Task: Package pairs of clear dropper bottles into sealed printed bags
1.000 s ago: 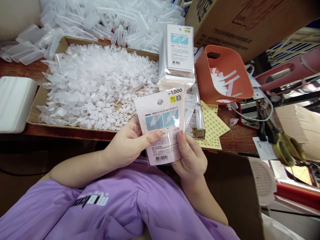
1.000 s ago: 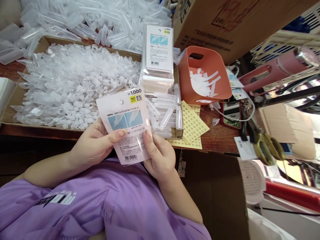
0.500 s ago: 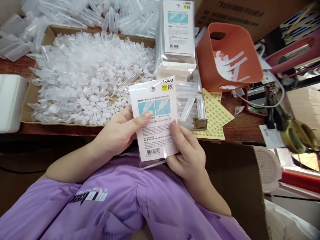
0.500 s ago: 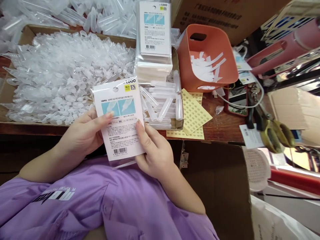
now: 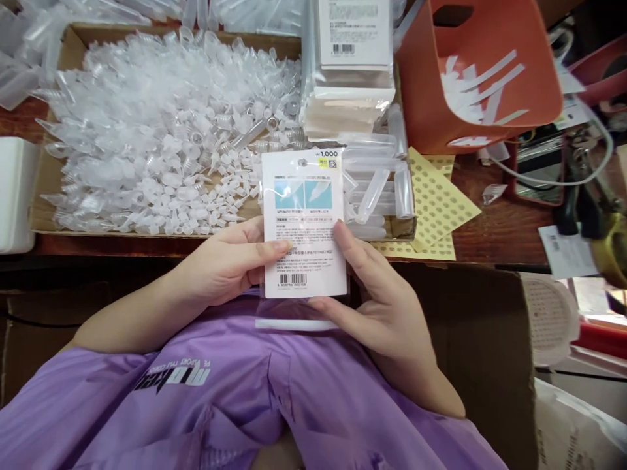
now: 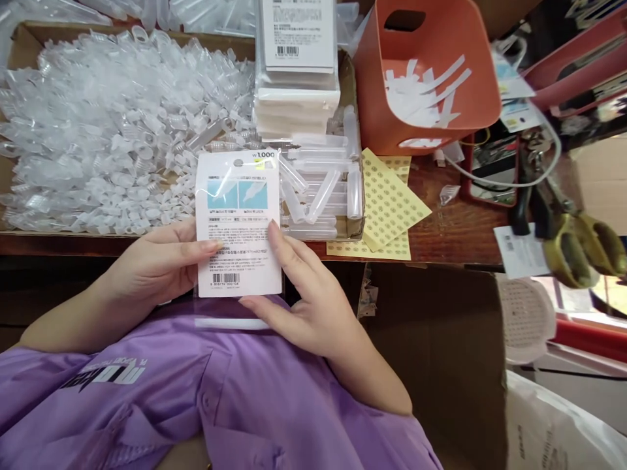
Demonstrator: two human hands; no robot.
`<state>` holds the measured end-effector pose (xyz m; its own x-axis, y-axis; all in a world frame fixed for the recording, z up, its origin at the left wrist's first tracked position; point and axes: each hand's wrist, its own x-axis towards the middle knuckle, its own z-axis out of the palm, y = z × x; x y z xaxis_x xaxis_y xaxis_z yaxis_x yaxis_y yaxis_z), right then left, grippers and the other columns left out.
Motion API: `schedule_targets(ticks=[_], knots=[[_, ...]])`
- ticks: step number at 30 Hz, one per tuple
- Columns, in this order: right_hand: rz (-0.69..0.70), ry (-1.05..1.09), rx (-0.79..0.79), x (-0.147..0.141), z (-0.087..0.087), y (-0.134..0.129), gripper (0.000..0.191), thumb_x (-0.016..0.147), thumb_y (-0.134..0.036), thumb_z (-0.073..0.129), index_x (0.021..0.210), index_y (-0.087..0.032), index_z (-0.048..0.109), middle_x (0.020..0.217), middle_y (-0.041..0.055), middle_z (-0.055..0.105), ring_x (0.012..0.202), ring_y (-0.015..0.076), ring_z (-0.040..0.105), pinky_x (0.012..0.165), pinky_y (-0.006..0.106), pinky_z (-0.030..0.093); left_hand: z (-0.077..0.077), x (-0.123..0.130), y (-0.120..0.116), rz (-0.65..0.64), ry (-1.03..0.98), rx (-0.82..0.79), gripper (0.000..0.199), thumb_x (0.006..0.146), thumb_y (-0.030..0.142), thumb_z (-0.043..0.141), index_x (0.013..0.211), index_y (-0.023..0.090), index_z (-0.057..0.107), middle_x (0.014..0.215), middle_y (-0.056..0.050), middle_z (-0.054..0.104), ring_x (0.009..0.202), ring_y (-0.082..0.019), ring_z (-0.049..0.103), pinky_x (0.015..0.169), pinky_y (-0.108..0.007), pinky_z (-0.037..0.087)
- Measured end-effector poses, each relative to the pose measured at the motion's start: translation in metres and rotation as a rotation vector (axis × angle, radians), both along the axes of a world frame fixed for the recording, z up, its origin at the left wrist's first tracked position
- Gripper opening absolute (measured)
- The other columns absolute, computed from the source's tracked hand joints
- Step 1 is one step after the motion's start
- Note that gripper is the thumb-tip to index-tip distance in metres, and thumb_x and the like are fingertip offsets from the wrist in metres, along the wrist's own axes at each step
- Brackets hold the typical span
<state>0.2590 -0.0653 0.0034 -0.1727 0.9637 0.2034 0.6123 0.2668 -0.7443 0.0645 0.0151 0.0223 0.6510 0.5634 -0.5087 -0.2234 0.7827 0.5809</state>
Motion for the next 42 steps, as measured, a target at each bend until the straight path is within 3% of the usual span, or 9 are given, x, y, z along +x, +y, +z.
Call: schedule_targets(ticks=[10, 17, 21, 31, 37, 42], knots=[[-0.087, -0.111, 0.162, 0.000, -0.013, -0.002, 0.083, 0.084, -0.039, 0.069, 0.154, -0.029, 0.025, 0.131, 0.0086, 0.062, 0.117, 0.0225, 0.064, 0.097, 0.032, 0.057, 0.000, 0.009, 0.002, 0.004, -0.088, 0.017, 0.022, 0.090, 0.015, 0.062, 0.110, 0.017, 0.072, 0.117, -0.008, 0.074, 0.110, -0.025, 0.069, 0.096, -0.037, 0.055], [-0.164, -0.152, 0.270, 0.006, -0.019, -0.003, 0.085, 0.080, -0.039, 0.074, 0.153, -0.028, 0.030, 0.130, 0.0105, 0.063, 0.112, 0.0228, 0.065, 0.095, 0.032, 0.058, -0.002, 0.001, -0.002, -0.077, -0.078, -0.064, 0.027, 0.092, 0.023, 0.061, 0.116, 0.016, 0.072, 0.118, -0.011, 0.073, 0.103, -0.022, 0.071, 0.087, -0.030, 0.057], [-0.119, -0.187, 0.281, 0.006, -0.021, -0.003, 0.087, 0.082, -0.041, 0.071, 0.155, -0.027, 0.025, 0.130, 0.0117, 0.062, 0.111, 0.0239, 0.065, 0.092, 0.033, 0.059, -0.006, -0.008, -0.005, -0.128, -0.018, -0.025, 0.030, 0.088, 0.020, 0.067, 0.118, 0.021, 0.072, 0.120, -0.008, 0.073, 0.100, -0.019, 0.072, 0.084, -0.024, 0.056], [-0.050, -0.319, 0.311, 0.002, -0.023, -0.011, 0.083, 0.090, -0.043, 0.061, 0.157, -0.020, 0.017, 0.123, 0.0147, 0.064, 0.111, 0.0223, 0.065, 0.089, 0.031, 0.059, -0.010, -0.016, -0.014, -0.130, -0.005, 0.043, 0.031, 0.086, 0.015, 0.069, 0.117, 0.023, 0.073, 0.118, -0.006, 0.074, 0.096, -0.015, 0.073, 0.082, -0.018, 0.056], [-0.055, -0.350, 0.243, 0.002, -0.019, -0.015, 0.074, 0.088, -0.035, 0.065, 0.153, -0.023, 0.032, 0.128, 0.0134, 0.064, 0.112, 0.0246, 0.065, 0.090, 0.036, 0.059, -0.019, -0.021, -0.018, -0.122, -0.023, 0.003, 0.032, 0.086, 0.020, 0.070, 0.118, 0.022, 0.072, 0.118, -0.008, 0.074, 0.098, -0.016, 0.073, 0.082, -0.019, 0.057], [-0.112, -0.345, 0.279, 0.004, -0.011, -0.017, 0.054, 0.084, -0.030, 0.070, 0.136, -0.024, 0.056, 0.114, 0.0109, 0.067, 0.102, 0.0251, 0.066, 0.085, 0.041, 0.059, -0.026, -0.024, -0.020, -0.098, 0.015, 0.013, 0.029, 0.087, 0.025, 0.069, 0.117, 0.023, 0.073, 0.118, -0.007, 0.074, 0.098, -0.016, 0.072, 0.082, -0.020, 0.057]])
